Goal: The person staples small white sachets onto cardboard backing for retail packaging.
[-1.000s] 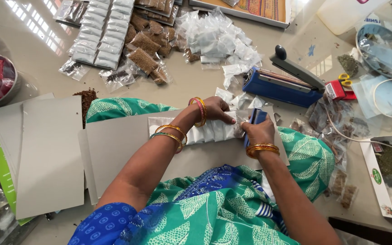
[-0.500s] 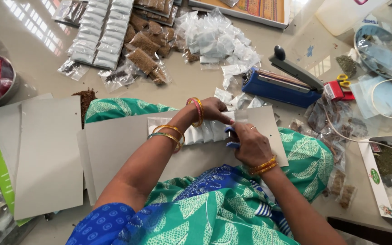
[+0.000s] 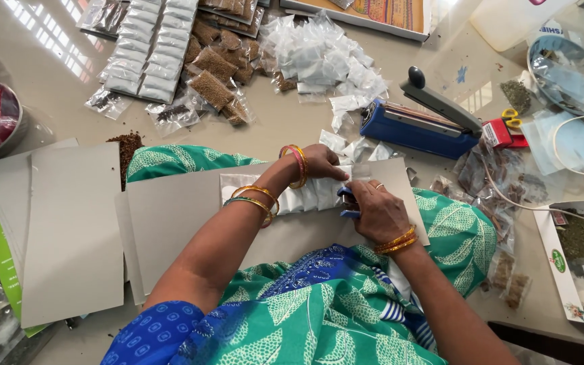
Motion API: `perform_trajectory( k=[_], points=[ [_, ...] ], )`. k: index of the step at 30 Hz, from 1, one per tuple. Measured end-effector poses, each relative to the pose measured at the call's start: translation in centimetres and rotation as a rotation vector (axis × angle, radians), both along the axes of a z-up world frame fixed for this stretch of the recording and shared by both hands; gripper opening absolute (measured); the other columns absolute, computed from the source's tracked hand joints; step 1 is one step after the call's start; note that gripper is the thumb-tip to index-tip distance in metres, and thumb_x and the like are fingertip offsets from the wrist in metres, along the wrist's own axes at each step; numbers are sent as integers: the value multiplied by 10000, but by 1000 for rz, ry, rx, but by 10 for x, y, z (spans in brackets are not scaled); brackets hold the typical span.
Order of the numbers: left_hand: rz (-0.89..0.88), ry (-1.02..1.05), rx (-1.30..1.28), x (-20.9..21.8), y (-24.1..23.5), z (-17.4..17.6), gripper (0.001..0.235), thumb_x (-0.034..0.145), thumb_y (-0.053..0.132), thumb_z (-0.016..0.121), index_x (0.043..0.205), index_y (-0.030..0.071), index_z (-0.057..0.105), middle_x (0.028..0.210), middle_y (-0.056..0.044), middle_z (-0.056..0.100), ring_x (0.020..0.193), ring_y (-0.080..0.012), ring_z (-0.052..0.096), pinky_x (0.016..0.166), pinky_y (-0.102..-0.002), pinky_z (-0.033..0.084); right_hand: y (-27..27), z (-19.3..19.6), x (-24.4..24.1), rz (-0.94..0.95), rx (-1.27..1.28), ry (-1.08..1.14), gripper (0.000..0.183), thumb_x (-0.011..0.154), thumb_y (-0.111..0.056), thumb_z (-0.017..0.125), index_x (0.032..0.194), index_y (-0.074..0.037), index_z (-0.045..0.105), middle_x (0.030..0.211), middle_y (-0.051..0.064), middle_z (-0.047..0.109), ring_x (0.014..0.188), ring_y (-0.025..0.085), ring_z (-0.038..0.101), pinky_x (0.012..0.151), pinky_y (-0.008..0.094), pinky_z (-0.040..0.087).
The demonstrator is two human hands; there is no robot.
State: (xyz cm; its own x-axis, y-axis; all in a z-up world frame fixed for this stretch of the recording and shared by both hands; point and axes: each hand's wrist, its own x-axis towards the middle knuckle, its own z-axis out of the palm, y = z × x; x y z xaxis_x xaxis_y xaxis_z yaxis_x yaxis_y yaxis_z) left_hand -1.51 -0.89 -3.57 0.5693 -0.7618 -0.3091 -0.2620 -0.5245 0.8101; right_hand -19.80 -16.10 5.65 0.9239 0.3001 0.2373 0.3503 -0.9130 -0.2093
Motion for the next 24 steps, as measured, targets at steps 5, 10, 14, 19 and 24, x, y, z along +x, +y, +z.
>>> perform_trajectory(
  k=[5,10,14,19,24],
  points=[
    [-7,-13,-8,1,0,-1,709,688,599,777,1099,21,777,1027,-150,782,955,-273,721,866,-397,529,-5,7,3,55,-12,-7,398,763,-138,774,1126,-83,622,981,106,726,991,308,698,780,430,571],
    [7,-11,18,-1,-1,0,747,710,637,789,1122,14,760,1061,-158,756,984,-277,692,887,-396,513,-13,12,6,83,5,54,373,775,-109,765,1123,-120,632,998,63,743,1045,286,691,786,418,572],
    [19,-41,23,-2,-6,-4,737,695,640,785,1108,29,773,1048,-160,764,971,-280,708,878,-396,521,-20,9,9,121,-35,64,407,738,-45,724,1127,-128,634,1040,63,743,1064,279,689,789,408,575],
    [28,-40,42,-6,-2,2,724,670,601,791,1091,13,775,1025,-179,777,962,-307,723,856,-419,529,-25,10,14,126,-86,120,451,701,-22,692,1134,-134,635,1044,59,744,1060,274,694,789,403,580],
    [32,-147,-34,-5,-4,-2,699,689,594,806,1119,46,749,1016,-166,756,963,-306,719,855,-408,531,-55,16,42,-264,-110,275,630,781,-503,838,1213,-124,580,1109,136,683,1004,344,676,817,468,562]
  ],
)
